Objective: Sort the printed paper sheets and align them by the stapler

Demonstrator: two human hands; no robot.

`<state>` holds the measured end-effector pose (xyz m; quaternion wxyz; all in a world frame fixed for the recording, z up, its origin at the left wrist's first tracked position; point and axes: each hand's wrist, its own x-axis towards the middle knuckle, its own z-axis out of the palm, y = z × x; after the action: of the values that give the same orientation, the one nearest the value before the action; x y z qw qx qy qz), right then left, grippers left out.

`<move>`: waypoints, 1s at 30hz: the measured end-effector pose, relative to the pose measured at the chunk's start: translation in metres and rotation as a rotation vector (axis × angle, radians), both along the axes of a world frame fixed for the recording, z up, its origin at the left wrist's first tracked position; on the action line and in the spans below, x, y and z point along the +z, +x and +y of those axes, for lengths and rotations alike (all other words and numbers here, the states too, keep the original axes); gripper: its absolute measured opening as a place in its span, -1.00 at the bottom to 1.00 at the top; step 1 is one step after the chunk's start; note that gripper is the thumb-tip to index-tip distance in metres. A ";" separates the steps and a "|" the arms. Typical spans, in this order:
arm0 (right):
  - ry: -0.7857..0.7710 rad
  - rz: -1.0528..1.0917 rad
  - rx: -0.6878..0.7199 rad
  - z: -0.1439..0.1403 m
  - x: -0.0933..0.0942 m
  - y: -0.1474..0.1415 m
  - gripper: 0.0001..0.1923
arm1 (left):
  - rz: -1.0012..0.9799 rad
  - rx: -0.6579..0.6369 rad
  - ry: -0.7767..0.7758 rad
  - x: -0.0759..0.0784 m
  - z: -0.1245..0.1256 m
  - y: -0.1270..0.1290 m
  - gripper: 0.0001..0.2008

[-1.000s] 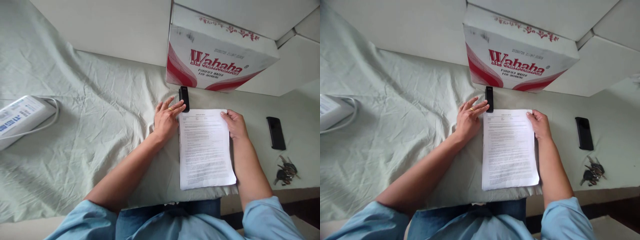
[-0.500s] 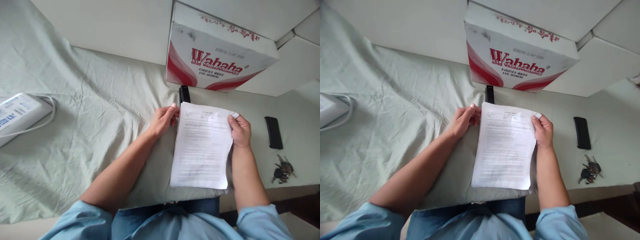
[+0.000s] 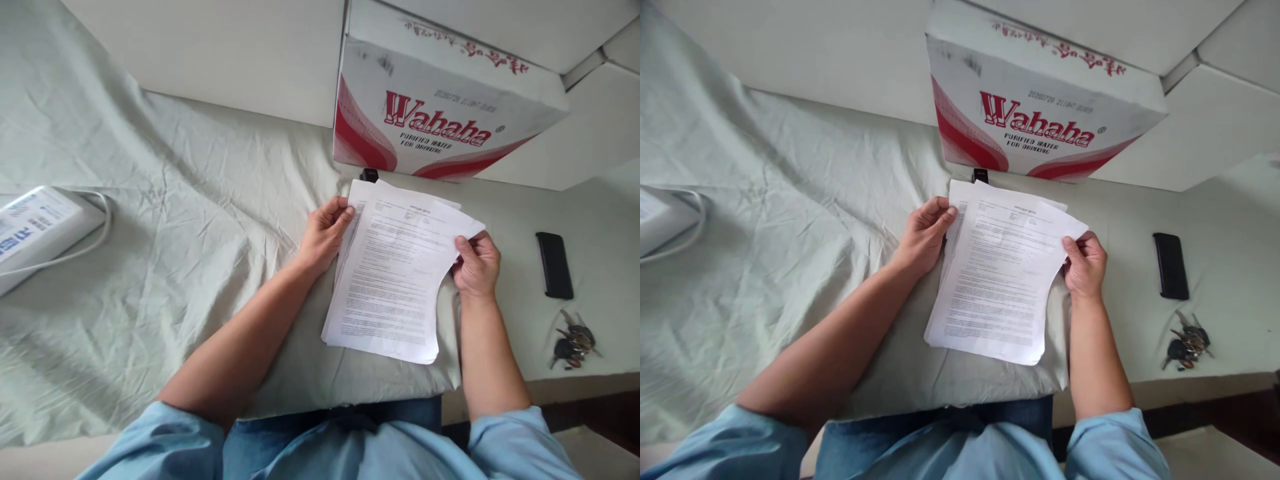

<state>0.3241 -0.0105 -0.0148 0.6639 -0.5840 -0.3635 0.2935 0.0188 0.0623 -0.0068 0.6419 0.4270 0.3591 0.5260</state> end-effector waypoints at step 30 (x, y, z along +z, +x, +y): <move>-0.074 -0.162 -0.077 -0.006 0.012 0.003 -0.43 | 0.187 -0.094 -0.026 0.000 -0.019 0.010 -0.61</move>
<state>0.3268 -0.0167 -0.0030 0.6212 -0.6433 -0.3821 0.2329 0.0288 0.0434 -0.0064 0.6351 0.4824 0.4036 0.4484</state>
